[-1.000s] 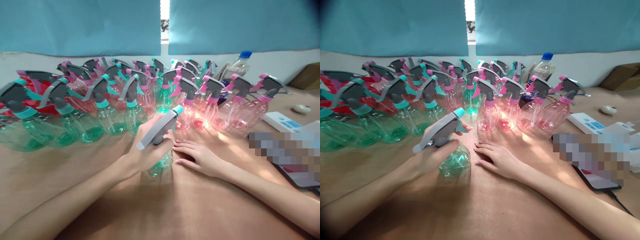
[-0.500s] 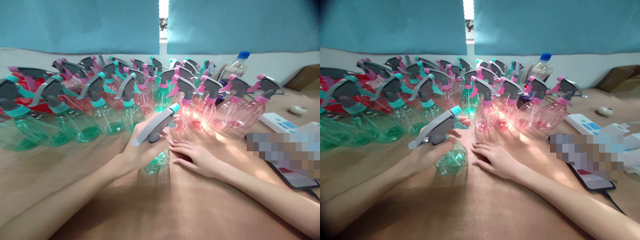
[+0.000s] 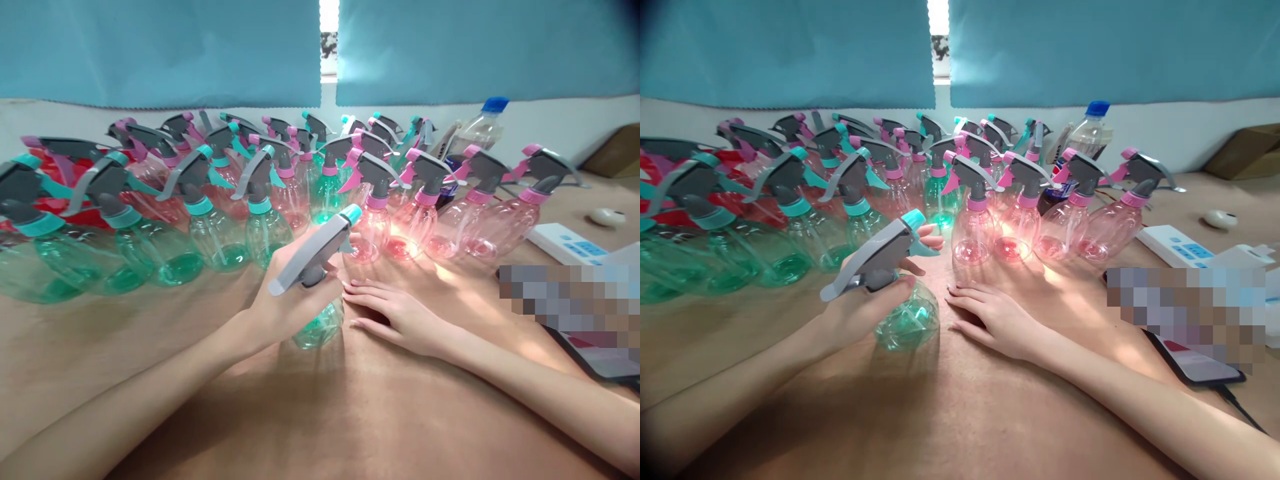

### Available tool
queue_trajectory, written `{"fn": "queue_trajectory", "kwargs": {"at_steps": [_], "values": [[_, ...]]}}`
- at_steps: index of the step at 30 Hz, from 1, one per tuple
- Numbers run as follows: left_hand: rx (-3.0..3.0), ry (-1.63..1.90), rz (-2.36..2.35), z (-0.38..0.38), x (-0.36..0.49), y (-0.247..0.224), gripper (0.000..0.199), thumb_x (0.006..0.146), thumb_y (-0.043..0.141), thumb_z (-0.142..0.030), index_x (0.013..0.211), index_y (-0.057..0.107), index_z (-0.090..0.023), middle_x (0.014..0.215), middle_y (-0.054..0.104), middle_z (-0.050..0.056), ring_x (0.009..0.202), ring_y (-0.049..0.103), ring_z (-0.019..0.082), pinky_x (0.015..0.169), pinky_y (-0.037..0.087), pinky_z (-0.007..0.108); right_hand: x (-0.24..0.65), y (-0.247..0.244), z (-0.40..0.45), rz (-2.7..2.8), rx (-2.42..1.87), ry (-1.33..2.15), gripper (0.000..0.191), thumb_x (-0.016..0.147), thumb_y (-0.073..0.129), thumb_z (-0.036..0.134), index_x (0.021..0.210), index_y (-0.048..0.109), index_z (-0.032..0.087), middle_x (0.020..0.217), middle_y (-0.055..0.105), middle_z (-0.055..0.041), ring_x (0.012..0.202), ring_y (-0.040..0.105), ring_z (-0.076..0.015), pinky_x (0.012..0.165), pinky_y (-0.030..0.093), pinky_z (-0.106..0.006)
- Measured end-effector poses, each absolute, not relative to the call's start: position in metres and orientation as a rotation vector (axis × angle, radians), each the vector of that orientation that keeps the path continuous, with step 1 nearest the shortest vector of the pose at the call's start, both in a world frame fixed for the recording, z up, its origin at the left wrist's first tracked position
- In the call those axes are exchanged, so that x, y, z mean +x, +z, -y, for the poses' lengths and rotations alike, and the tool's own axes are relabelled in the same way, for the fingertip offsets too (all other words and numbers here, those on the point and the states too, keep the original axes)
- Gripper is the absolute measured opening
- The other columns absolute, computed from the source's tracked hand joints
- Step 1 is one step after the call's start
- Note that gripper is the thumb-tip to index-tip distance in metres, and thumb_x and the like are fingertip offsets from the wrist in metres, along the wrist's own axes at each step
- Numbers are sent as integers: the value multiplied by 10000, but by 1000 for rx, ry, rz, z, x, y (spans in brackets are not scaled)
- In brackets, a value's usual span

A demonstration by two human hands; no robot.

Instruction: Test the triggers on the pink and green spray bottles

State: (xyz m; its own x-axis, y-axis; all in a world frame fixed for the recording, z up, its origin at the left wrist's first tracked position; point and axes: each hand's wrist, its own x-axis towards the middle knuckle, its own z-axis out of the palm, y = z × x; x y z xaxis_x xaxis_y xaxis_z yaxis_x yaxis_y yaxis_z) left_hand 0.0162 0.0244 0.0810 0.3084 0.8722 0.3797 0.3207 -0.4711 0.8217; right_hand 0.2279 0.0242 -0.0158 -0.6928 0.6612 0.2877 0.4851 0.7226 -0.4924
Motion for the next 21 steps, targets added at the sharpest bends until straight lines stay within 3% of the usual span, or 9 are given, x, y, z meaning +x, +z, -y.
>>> {"fn": "queue_trajectory", "kwargs": {"at_steps": [4,13,21], "values": [[1936,1118,-1053,-25,16,80,187,710,554,-137,869,570,-234,669,568,-31,600,582,157,548,479,284,228,-16,-24,2470,-870,542,408,959,519,375,1331,553,210,1330,616,-112,1299,511,-266,1051,458,-487],[1954,1112,-1003,-26,17,82,311,715,550,-150,1007,606,-241,753,603,-10,583,557,148,559,488,284,228,-17,-25,2482,-872,530,403,964,513,368,1335,547,215,1340,609,-104,1305,505,-262,1055,457,-485],[1981,1098,-1089,-25,16,84,274,718,542,-149,966,624,-230,618,548,-37,602,585,171,627,511,314,229,-17,-25,2498,-887,517,407,971,497,388,1329,549,200,1360,594,-101,1305,502,-261,1068,443,-482]]}}
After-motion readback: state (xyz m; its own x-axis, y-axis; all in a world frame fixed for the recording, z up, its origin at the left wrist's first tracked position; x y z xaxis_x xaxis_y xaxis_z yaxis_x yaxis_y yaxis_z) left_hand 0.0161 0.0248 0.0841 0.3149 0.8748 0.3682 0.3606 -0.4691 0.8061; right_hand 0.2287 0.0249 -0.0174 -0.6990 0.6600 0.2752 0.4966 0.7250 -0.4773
